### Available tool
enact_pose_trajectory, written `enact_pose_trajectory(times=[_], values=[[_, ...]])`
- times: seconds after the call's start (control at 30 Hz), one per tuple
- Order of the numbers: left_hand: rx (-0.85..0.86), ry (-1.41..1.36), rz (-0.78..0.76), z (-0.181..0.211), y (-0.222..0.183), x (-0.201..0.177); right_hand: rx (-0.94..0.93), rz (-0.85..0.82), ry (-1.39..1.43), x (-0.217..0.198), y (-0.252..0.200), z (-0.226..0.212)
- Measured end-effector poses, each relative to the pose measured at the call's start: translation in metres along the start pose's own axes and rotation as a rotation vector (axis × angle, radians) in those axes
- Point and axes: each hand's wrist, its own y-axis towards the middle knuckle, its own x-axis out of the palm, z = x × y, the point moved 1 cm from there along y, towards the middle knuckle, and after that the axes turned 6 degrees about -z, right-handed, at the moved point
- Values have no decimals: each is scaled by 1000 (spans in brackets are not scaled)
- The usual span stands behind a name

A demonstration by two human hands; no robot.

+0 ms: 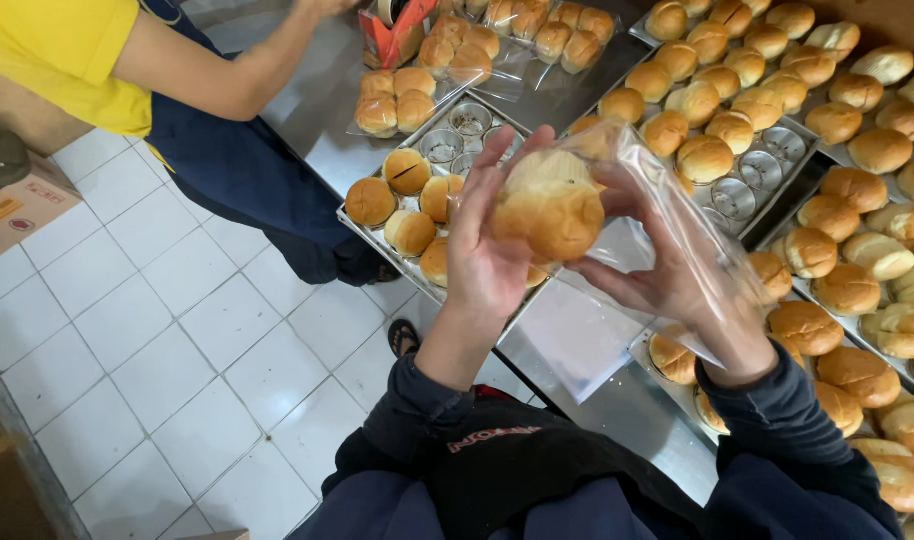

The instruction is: The person puts several buns into plastic bags by hand and places a small packet inside one of the bags.

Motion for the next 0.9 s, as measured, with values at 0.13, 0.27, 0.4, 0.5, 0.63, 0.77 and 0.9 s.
enact_pose_trajectory(times=[0.13,0.27,0.4,0.5,0.63,0.77,0.9], values=[[-1,-45,9,-14,3,-21,107,128,212,22,-27,11],[102,202,-26,-27,-8,-11,237,249,328,31,-16,-5],[251,322,-55,-38,-10,-38,225,91,24,27,-7,-16],[217,280,30,-17,-2,-49,275,-36,76,33,-16,-15],[296,-5,601,23,16,-115,515,22,3,46,-45,-12],[444,111,583,71,20,-111,700,60,62,63,-82,22],[529,135,629,90,15,-111,636,-332,-48,85,-100,53]])
